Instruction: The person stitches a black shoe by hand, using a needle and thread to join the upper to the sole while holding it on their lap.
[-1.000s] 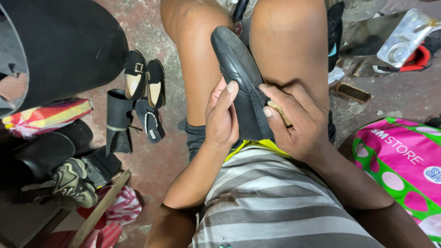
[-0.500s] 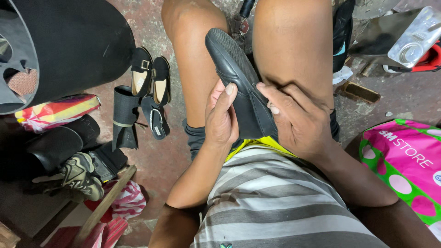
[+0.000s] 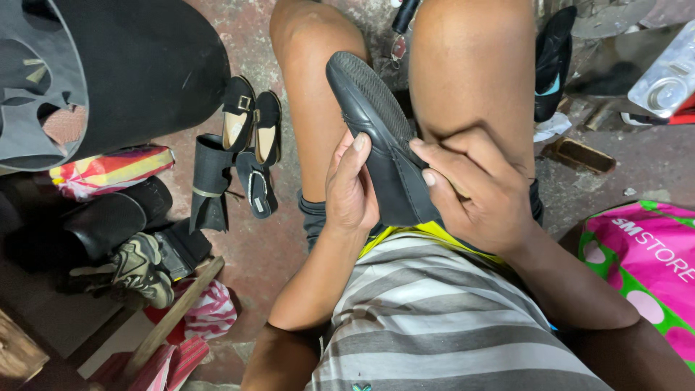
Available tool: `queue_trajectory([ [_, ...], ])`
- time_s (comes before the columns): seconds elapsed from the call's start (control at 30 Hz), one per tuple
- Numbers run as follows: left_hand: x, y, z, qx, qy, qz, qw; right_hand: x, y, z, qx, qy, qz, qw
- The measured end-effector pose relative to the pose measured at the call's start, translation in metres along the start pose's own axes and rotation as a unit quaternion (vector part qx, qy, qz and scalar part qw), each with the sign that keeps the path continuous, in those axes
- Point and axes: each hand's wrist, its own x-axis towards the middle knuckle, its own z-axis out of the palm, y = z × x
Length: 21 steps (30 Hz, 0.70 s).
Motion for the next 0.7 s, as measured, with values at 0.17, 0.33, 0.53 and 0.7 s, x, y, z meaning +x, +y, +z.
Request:
queue_trajectory([
  [0.17,-0.005,0.004,0.000,-0.033,-0.005,0.007,0.999,-0.007,-0.005,0.004,0.058,0.015,0.012,0.998],
  [0.33,-0.006,-0.001,0.001,-0.032,-0.006,0.031,0.999,-0.006,-0.009,0.011,0.019,0.008,-0.009,1.000],
  [0.53,-0.006,-0.005,0.002,-0.029,-0.007,0.051,0.998,-0.007,-0.010,0.014,-0.014,0.008,0.003,1.000],
  [0.7,-0.003,-0.007,0.003,-0.027,0.003,0.053,0.998,-0.007,-0.008,0.016,-0.014,0.010,0.000,1.000],
])
